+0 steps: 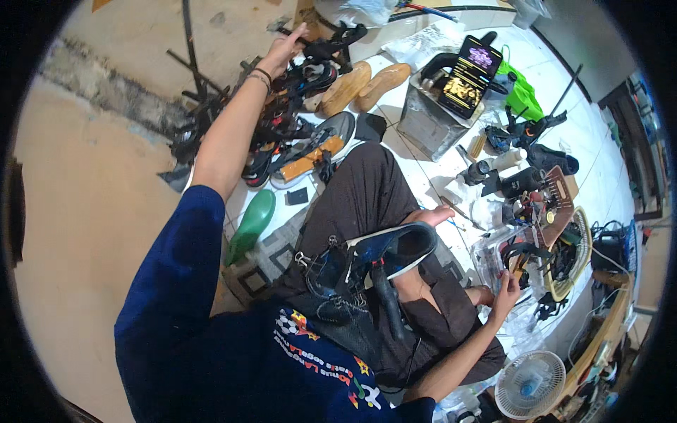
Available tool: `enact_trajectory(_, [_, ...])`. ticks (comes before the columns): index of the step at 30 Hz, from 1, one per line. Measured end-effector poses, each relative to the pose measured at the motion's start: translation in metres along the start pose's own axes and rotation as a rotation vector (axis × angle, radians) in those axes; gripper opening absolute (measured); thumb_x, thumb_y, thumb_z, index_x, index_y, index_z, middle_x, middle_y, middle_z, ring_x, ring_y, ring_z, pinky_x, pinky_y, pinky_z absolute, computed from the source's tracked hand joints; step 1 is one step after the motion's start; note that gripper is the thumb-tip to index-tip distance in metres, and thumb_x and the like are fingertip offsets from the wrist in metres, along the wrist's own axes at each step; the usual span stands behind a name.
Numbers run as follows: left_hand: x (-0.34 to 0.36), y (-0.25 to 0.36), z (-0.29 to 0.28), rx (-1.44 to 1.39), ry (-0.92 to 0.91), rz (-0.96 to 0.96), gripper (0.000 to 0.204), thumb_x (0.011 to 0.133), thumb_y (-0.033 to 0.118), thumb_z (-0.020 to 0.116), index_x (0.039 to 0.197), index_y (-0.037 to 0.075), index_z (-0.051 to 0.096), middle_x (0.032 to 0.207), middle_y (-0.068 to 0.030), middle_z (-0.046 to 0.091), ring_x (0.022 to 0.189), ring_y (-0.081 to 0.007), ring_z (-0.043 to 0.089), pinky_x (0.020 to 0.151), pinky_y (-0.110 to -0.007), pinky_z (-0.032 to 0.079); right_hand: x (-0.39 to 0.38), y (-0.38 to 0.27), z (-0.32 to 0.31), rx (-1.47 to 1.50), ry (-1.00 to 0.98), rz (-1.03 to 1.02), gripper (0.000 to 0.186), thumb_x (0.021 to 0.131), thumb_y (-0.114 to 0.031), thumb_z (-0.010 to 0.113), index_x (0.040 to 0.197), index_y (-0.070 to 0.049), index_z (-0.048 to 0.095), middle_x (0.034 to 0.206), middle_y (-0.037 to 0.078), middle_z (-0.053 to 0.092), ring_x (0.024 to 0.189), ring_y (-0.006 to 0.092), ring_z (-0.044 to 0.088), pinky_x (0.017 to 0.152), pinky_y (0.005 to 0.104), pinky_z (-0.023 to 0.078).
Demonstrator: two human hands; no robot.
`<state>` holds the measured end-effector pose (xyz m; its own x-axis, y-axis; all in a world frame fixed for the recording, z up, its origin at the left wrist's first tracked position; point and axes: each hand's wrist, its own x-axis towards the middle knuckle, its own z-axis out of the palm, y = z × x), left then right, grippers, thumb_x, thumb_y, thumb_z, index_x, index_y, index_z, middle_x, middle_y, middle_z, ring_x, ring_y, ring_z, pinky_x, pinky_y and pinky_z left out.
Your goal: Glueing and clamping a shoe sole as part of a repair.
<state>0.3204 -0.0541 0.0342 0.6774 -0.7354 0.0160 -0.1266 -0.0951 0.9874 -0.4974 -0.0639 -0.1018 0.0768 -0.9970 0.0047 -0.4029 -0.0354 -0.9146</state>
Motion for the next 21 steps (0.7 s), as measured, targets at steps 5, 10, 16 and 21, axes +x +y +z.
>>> enact_trajectory(5, [0.026,0.012,0.079,-0.605,0.516,0.186,0.040,0.100,0.037,0.059,0.074,0.012,0.042,0.063,-0.0012,0.042,0.055,-0.0170,0.045,0.056,-0.037,0.050,-0.013,-0.008,-0.013,0.006,0.039,0.121,0.022,0.101,-0.020,0.061,0.095,0.000,0.068,0.088,0.002,0.066,0.085,0.0110,0.058,0.083,0.0266,0.043])
enact_trajectory(10, [0.058,0.022,0.024,-0.691,0.603,0.211,0.038,0.101,0.028,0.047,0.068,0.012,0.039,0.059,-0.0020,0.040,0.047,-0.0158,0.036,0.047,-0.037,0.041,-0.015,0.001,-0.013,0.101,0.033,0.143,0.020,0.101,-0.018,0.060,0.100,0.000,0.066,0.091,0.002,0.065,0.086,0.0124,0.059,0.085,0.0276,0.044])
enact_trajectory(16, [0.042,0.054,0.001,-0.801,0.505,0.267,0.041,0.098,0.024,0.044,0.061,0.016,0.029,0.052,-0.0003,0.026,0.043,-0.0158,0.025,0.052,-0.041,0.041,-0.012,-0.004,-0.014,0.100,0.047,0.171,0.021,0.101,-0.019,0.061,0.099,0.001,0.067,0.091,0.002,0.065,0.086,0.0110,0.058,0.082,0.0267,0.044])
enact_trajectory(21, [0.050,0.051,-0.017,-0.841,0.410,0.313,0.036,0.097,0.027,0.046,0.066,0.015,0.034,0.053,-0.0010,0.029,0.042,-0.0169,0.027,0.056,-0.042,0.044,-0.010,0.001,-0.018,0.094,0.023,0.165,0.022,0.100,-0.020,0.062,0.100,0.001,0.068,0.093,0.004,0.067,0.088,0.0113,0.059,0.083,0.0269,0.045])
